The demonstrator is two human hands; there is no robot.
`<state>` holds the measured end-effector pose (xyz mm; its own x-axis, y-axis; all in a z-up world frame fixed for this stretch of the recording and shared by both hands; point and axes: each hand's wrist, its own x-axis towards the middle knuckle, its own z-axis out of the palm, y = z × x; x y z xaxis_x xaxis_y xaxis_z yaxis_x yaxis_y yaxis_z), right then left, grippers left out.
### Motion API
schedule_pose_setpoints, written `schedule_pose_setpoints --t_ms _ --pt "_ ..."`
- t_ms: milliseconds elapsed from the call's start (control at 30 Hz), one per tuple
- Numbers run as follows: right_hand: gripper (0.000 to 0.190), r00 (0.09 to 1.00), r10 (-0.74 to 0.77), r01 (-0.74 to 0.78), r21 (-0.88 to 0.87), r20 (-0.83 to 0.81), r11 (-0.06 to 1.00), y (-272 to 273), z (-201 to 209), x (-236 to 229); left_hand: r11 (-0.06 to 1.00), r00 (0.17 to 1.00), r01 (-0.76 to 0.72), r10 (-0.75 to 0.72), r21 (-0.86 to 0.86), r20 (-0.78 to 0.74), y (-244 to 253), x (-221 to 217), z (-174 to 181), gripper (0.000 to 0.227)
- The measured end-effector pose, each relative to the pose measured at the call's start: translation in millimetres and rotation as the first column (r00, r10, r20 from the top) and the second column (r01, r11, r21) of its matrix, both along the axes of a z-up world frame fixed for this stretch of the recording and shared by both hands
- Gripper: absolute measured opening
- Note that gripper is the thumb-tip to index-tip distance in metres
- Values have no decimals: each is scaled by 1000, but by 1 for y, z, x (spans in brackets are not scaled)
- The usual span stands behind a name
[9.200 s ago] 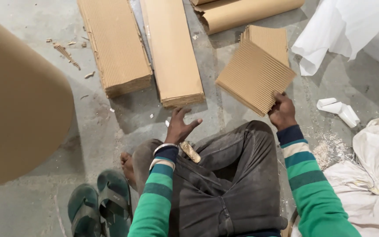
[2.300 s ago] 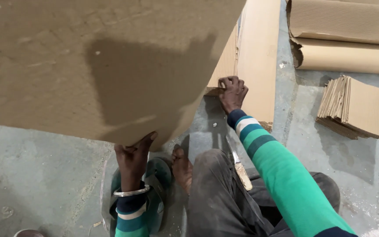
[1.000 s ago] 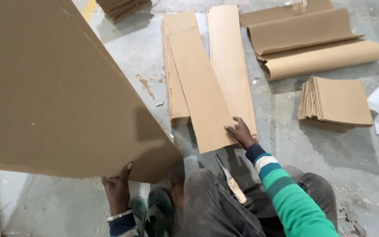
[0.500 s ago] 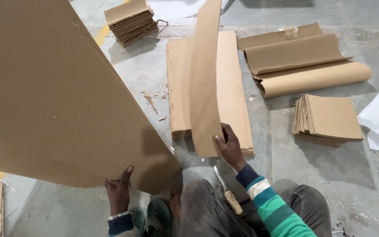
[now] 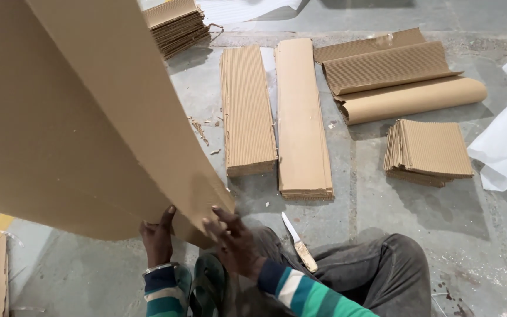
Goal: The person uses a large pair of scissors to cut and fold corrugated cardboard sheets into smaller packaging components while sitting on the floor.
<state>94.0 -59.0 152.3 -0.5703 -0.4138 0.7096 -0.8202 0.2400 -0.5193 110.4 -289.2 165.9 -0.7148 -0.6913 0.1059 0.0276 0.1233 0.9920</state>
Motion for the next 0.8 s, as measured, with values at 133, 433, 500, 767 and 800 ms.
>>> schedule_pose_setpoints --t_ms 133,433,500,767,800 --pt "84 998 56 -55 17 -12 998 -19 14 12 999 998 15 -12 51 -58 -25 -6 -51 34" --pt "83 996 73 -85 318 49 944 -53 -62 5 996 993 38 -30 76 -111 -35 -6 -98 19" --pt "82 983 0 81 431 -183 899 -58 -75 -1 995 993 -22 33 95 -116 -39 -9 -118 20" --pt "76 969 65 -138 304 236 943 -56 -56 6 990 923 76 -25 118 -384 -8 -14 -78 27" --pt "77 944 141 -226 274 297 935 -54 -47 5 996 952 -7 -20 -89 -305 5 -14 -49 32"
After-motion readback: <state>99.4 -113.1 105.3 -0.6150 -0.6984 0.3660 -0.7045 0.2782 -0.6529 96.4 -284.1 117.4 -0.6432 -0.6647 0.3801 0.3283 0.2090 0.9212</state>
